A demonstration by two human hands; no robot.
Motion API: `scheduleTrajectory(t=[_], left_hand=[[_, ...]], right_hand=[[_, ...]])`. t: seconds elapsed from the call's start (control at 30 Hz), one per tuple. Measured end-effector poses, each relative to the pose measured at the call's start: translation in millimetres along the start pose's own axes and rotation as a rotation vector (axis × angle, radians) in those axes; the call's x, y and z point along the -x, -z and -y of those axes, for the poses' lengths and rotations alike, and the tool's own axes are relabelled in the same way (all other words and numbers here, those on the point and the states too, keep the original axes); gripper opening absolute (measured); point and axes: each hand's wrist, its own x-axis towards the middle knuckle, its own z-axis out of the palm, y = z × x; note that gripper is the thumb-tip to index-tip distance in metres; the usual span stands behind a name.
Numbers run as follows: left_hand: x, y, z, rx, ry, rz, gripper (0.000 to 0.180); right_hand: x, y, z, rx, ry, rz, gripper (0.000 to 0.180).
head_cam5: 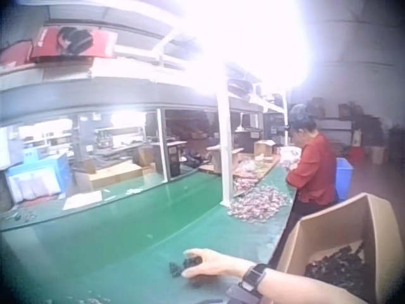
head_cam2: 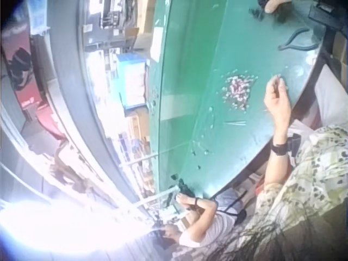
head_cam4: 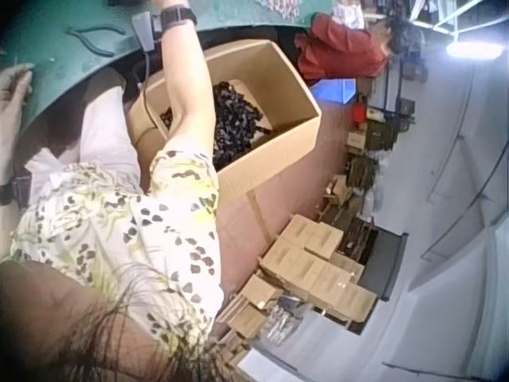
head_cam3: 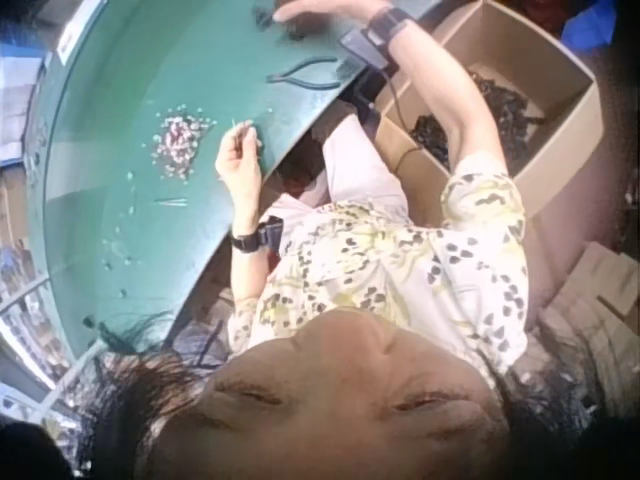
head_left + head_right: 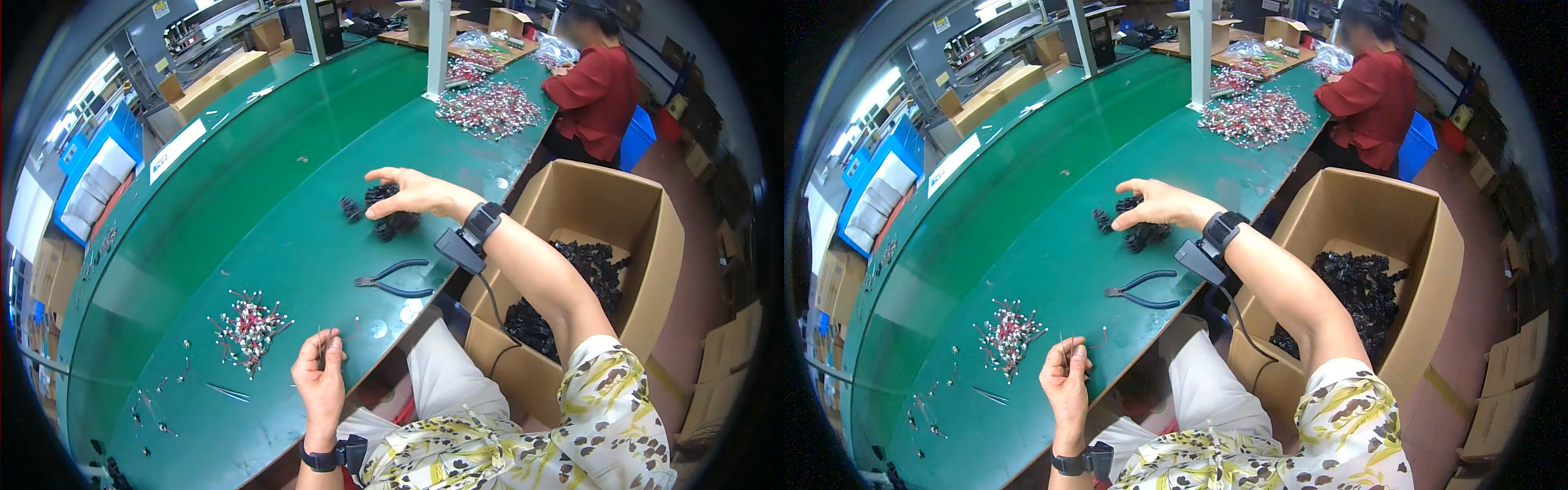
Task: The person assembles small electronic components by hand at a green workbench. They pick up black plastic housings and red-and-white wire connectors, inserting the wires into the housings. The person occasionally uses tweezers to adjust the components and places the finished assemblies into a cardboard box.
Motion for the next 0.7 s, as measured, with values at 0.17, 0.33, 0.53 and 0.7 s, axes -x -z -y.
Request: scheduleTrajectory(t=[0.17,0.33,0.53,0.7], left_hand=[[0.8,4.1,-1.4,-0.015,0.029,-0.033,0.013],[-1.7,-7.4,-1.7,-0.09,0.034,-0.028,0.015],[0.2,-15.9,3.0,-0.257,0.098,-0.111,0.018],[-0.4,-32.7,-11.6,-0.373,0.137,-0.213,0.01]], right_hand=[[34.2,26.0,30.3,-0.098,-0.106,-0.019,0.079],[125.2,106.3,-86.5,-0.116,-0.385,-0.338,0.029],[261.4,98.8,-275.0,0.401,-1.267,-0.005,0.035],[324.2,23.3,-357.9,0.214,-1.491,0.18,0.107]])
